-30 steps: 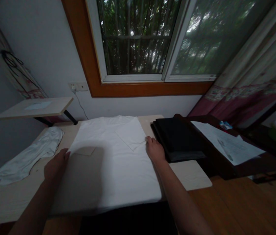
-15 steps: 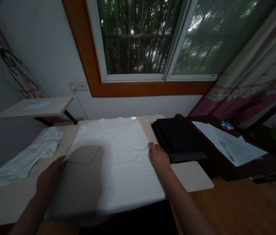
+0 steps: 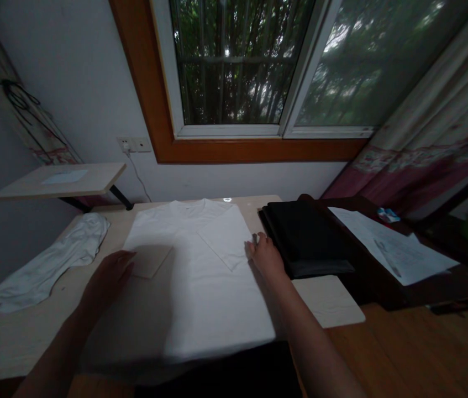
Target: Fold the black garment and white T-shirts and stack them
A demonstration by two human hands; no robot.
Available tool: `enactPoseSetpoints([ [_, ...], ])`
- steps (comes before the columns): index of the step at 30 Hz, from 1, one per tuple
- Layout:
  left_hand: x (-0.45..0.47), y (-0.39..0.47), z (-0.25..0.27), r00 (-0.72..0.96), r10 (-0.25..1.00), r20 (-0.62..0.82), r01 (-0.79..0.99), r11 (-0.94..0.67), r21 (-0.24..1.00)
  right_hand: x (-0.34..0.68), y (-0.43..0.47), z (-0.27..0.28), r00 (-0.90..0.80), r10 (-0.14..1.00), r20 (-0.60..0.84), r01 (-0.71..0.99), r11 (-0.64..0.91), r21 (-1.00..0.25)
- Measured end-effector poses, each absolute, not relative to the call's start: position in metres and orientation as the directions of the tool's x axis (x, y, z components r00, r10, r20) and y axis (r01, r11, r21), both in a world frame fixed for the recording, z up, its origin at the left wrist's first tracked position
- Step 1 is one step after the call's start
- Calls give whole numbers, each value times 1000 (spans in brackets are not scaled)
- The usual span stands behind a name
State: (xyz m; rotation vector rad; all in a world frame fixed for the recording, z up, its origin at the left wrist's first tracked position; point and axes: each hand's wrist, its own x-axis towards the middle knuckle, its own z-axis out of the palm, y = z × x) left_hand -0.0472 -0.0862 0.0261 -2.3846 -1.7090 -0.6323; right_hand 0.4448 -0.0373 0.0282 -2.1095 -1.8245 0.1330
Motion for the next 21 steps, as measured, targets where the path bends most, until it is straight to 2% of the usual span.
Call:
enactPoseSetpoints([
  [3,-19,-76,28,341,874,347,894,-415,167,452,-26,26,227,974,4,876,-202,-438],
  [6,8,-69,33,356,913,197,892,-395,221,461,-22,23,201,977,-74,830,-210,-517],
  [8,21,-62,36,339,932,129,894,-362,263,462,-22,23,174,983,-57,803,-176,-570],
  [10,32,-51,37,325,938,122,877,-347,333,458,-24,24,156,988,1,773,-122,-623],
  [15,71,-15,35,313,934,171,675,-346,652,430,-30,37,79,989,128,726,31,-687],
  [16,83,-7,34,304,938,168,597,-324,733,423,-32,40,63,989,134,728,46,-684],
  [18,110,9,33,200,978,58,415,-138,899,408,-36,44,21,990,138,739,77,-669],
  [19,124,16,32,168,985,-37,306,-16,952,400,-39,45,-6,990,139,743,98,-662],
  [21,149,29,29,165,983,-85,237,44,970,385,-47,47,-69,988,139,738,144,-660],
])
